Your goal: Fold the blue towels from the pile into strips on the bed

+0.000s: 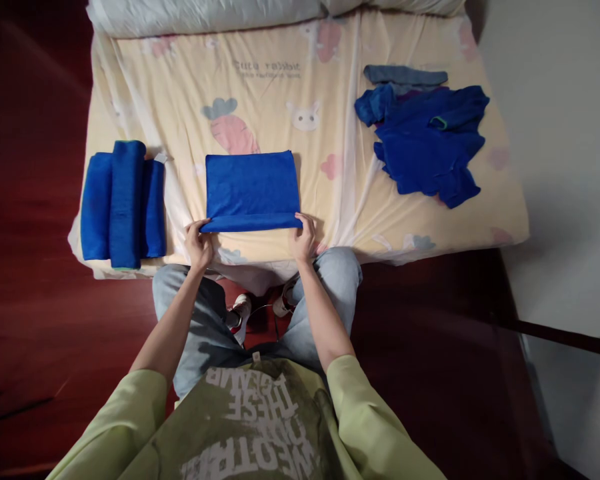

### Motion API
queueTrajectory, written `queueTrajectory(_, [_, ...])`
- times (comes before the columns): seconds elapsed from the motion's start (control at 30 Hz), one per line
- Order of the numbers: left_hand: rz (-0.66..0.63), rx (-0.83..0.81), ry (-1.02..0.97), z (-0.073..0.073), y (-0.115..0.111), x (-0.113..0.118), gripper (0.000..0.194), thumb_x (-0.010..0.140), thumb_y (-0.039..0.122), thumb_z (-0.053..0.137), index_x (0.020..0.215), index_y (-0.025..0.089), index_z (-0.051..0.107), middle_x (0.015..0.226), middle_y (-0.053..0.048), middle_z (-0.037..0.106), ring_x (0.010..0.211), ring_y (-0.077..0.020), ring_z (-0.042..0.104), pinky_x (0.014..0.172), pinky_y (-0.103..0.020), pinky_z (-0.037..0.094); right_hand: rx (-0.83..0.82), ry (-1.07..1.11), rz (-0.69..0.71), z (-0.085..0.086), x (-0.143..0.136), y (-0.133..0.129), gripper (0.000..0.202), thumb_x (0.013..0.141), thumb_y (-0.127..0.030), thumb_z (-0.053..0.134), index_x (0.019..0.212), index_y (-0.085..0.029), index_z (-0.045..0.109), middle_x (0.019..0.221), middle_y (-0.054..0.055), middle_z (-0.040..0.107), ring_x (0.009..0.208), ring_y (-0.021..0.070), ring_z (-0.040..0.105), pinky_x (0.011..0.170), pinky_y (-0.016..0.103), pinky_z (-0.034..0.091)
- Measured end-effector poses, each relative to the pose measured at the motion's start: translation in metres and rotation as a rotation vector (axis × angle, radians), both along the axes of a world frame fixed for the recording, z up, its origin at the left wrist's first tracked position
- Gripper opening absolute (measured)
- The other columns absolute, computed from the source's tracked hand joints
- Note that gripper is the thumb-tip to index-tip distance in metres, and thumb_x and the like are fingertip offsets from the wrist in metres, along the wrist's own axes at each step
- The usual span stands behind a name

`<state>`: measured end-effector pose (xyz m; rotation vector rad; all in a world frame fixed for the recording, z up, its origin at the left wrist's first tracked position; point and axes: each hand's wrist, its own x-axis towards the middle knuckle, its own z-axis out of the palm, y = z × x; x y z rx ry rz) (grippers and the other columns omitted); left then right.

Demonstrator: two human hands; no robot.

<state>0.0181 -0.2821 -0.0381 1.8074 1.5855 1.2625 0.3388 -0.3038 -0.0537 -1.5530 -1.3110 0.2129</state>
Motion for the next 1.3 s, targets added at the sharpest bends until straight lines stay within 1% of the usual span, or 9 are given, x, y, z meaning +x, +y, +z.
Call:
queueTrajectory(0.17, [0.053,-0.041,0.020,-0.002,-0.001,0.000,0.030,0.095,0.019,0.049,0.119,0.021,0.067,0.116,-0.011,0.068,0.122,-0.0267,0.058,0.106,-0.040,0.050,-0.080,0.062,-0.043,-0.002,-0.001,-0.002,0.039,0.086,-0.010,0.045,0.117,-0.019,0.067,0.122,0.012,0.071,0.122,0.0248,0.063,0.117,0.051,0.043])
queueTrajectory(0.27, [0.113,-0.069,0.018,-0.006,-0.002,0.000,0.025,0.098,0.025,0.049,0.116,0.021,0.065,0.110,-0.011,0.065,0.114,-0.0258,0.061,0.097,-0.038,0.052,-0.094,0.115,-0.091,-0.008,-0.002,-0.004,0.032,0.093,-0.018,0.045,0.118,-0.018,0.065,0.120,0.013,0.069,0.119,0.0253,0.063,0.111,0.048,0.048])
queueTrajectory(0.33, [0.157,-0.070,0.005,-0.008,-0.001,0.000,0.024,0.101,0.033,0.048,0.114,0.021,0.064,0.107,-0.010,0.062,0.107,-0.0245,0.063,0.093,-0.036,0.053,-0.111,0.118,-0.154,-0.013,-0.002,-0.004,0.027,0.098,-0.028,0.046,0.115,-0.018,0.064,0.113,0.012,0.069,0.112,0.0243,0.065,0.104,0.044,0.052])
queueTrajectory(0.43, [0.209,-0.072,-0.010,-0.011,-0.001,0.001,0.033,0.106,0.046,0.043,0.113,0.020,0.062,0.103,-0.010,0.061,0.100,-0.0232,0.063,0.091,-0.037,0.052,-0.136,0.076,-0.239,-0.020,-0.003,-0.004,0.029,0.103,-0.042,0.045,0.106,-0.020,0.063,0.098,0.008,0.068,0.097,0.0211,0.066,0.093,0.037,0.055])
queueTrajectory(0.57, [0.237,-0.098,-0.006,-0.011,-0.001,0.002,0.043,0.107,0.056,0.039,0.117,0.020,0.060,0.105,-0.010,0.063,0.100,-0.0226,0.064,0.092,-0.037,0.052,-0.137,0.092,-0.257,-0.020,-0.005,-0.003,0.040,0.106,-0.052,0.040,0.105,-0.019,0.063,0.094,0.008,0.068,0.089,0.0192,0.067,0.087,0.033,0.056])
queueTrajectory(0.8, [0.249,-0.123,-0.026,-0.013,-0.002,0.003,0.038,0.105,0.051,0.045,0.117,0.019,0.062,0.098,-0.008,0.066,0.089,-0.0196,0.065,0.083,-0.033,0.052,-0.155,0.137,-0.273,-0.012,-0.009,0.000,0.042,0.104,-0.053,0.047,0.104,-0.016,0.067,0.093,0.010,0.072,0.085,0.0190,0.068,0.084,0.033,0.055])
queueTrajectory(1.0, [0.282,-0.092,-0.052,-0.007,-0.002,0.008,0.034,0.104,0.046,0.051,0.121,0.019,0.063,0.084,-0.003,0.062,0.074,-0.0158,0.060,0.073,-0.029,0.050,-0.140,0.158,-0.310,-0.015,-0.010,0.003,0.044,0.102,-0.054,0.048,0.100,-0.014,0.068,0.087,0.009,0.071,0.076,0.0173,0.065,0.077,0.032,0.055])
queueTrajectory(1.2, [0.314,-0.033,0.002,-0.004,-0.001,0.010,0.028,0.102,0.046,0.057,0.106,0.020,0.067,0.085,-0.004,0.063,0.078,-0.0172,0.062,0.077,-0.031,0.050,-0.159,0.150,-0.330,-0.015,-0.009,0.002,0.043,0.100,-0.052,0.051,0.098,-0.014,0.070,0.078,0.006,0.067,0.068,0.0150,0.060,0.070,0.029,0.053])
queueTrajectory(1.3, [0.319,-0.038,0.025,-0.006,-0.001,0.010,0.028,0.102,0.046,0.056,0.104,0.020,0.067,0.085,-0.004,0.064,0.079,-0.0177,0.063,0.077,-0.031,0.050,-0.173,0.148,-0.327,-0.014,-0.008,0.002,0.043,0.100,-0.051,0.051,0.098,-0.014,0.070,0.077,0.005,0.065,0.067,0.0145,0.058,0.070,0.029,0.052])
